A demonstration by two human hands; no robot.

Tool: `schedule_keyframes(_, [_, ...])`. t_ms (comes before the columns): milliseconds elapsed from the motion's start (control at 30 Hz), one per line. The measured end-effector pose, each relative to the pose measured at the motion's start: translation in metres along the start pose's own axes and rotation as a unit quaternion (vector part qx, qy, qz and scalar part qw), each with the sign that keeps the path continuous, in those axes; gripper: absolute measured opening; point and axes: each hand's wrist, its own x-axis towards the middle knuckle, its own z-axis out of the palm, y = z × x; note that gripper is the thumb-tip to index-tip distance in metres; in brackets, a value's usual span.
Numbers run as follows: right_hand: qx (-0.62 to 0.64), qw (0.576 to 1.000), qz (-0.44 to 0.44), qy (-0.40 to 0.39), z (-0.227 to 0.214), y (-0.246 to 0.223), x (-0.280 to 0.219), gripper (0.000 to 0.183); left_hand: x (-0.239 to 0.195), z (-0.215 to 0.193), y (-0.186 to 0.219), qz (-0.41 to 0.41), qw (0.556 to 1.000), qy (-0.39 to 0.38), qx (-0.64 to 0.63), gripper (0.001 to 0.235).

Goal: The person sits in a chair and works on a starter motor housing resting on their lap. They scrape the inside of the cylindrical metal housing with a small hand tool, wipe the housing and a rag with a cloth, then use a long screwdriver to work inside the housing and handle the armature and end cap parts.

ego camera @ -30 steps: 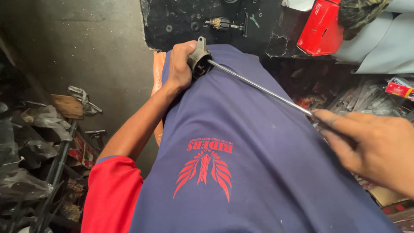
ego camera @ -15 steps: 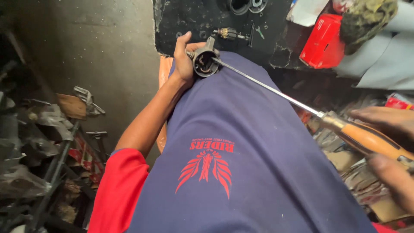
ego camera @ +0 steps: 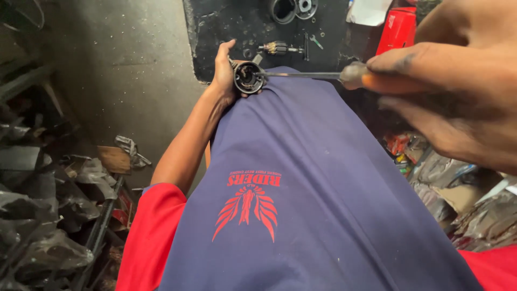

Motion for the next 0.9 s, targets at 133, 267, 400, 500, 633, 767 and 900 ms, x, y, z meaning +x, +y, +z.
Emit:
schedule_keyframes(133, [0.104,0.994,-0.007,0.011,0.001,0.001,-0.002,0.056,0.004,-0.002,-0.004,0.001,1.000,-0.014,0.005,0.102])
schedule_keyframes(267, [-0.054,0.997,-0.057,0.004,0.013,0.031,-0.026,0.070,0.004,0.001,-0.004,0.002,0.999,-0.026,0.019,0.103])
schedule_keyframes(400, [-0.150,0.985,-0.044,-0.068,0.009,0.037,-0.028,0.065,0.004,0.006,-0.001,-0.006,0.999,-0.026,0.022,0.100])
schedule_keyframes(500, [0.023,0.990,0.120,-0.073,0.004,0.023,-0.037,0.047,0.005,0.005,-0.001,-0.011,0.999,-0.015,0.027,0.099])
schedule_keyframes(633, [-0.019,0.988,-0.148,-0.027,-0.004,0.024,-0.041,0.064,0.016,-0.002,-0.012,-0.017,0.999,0.030,0.015,0.096])
schedule_keyframes(767, [-0.033,0.990,-0.136,-0.017,-0.006,0.015,-0.032,0.075,0.010,0.004,-0.004,-0.029,0.998,0.048,0.032,0.094])
schedule_keyframes(900, [-0.057,0.988,-0.142,-0.012,-0.003,0.029,-0.038,0.065,0.008,0.005,0.002,-0.028,0.999,0.021,0.040,0.096])
